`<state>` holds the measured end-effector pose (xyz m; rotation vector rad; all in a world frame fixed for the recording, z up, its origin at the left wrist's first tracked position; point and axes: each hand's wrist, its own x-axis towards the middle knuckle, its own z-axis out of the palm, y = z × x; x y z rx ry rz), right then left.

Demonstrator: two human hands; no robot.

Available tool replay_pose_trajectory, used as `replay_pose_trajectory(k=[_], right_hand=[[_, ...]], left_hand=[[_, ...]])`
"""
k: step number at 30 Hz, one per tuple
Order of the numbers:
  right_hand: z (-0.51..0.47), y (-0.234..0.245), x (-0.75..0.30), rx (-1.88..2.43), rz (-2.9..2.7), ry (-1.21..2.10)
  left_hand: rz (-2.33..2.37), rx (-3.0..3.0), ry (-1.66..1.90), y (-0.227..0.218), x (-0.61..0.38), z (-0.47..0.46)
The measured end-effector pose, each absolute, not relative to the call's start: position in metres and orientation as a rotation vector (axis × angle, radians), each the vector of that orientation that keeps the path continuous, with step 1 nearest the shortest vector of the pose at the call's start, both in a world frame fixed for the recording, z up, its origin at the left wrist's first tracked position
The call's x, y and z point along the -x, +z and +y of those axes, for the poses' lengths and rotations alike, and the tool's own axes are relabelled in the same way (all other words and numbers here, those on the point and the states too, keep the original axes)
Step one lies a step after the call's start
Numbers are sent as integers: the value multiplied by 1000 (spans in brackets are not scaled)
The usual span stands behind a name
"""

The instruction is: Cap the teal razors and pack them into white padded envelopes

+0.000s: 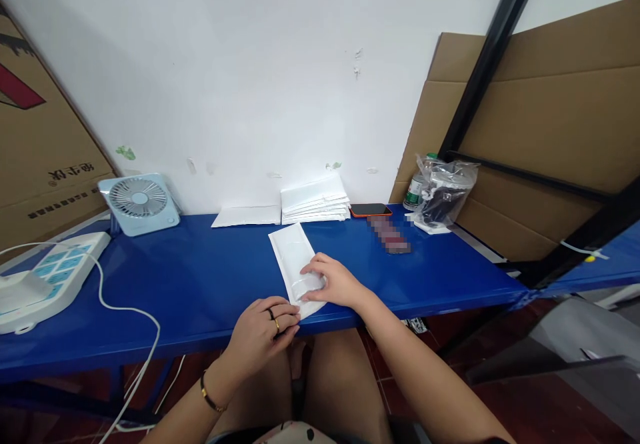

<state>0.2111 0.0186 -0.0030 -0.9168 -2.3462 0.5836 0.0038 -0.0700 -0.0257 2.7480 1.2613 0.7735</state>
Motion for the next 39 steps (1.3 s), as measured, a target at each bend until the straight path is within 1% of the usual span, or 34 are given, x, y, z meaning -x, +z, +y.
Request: replay_pose_trajectory(k=[2,6,12,15,17,23,29,34,39], right_hand=[[17,-2,-205,966,-2383,499],[17,1,-196,1126,-2427,212],[24,3,-211,901,-2494,383],[25,-2,-216,1034,-2428,284],[22,-2,-218,1074,-2384,287],[-1,7,-242,872,-2428,604],[-17,-4,-247,902,-2312,667],[-17,-10,-236,1068,-2101,706],[-14,-17,-225,1383,-1983,482]], left_hand=[[1260,-2746,773,-25,-4,-70],[1253,-2748,769,-25,-4,-71],[1272,-2748,814,-26,-3,-71],[1261,-2764,888,-27,-4,-71],[1269,-2760,924,-28,-5,-71],[1369,-2653,835,-24,-5,-74],[1473,-2486,847,-13,-5,-70],[1544,-2273,730,-4,-4,-49],[1737,-2089,557,-1,-6,-27]])
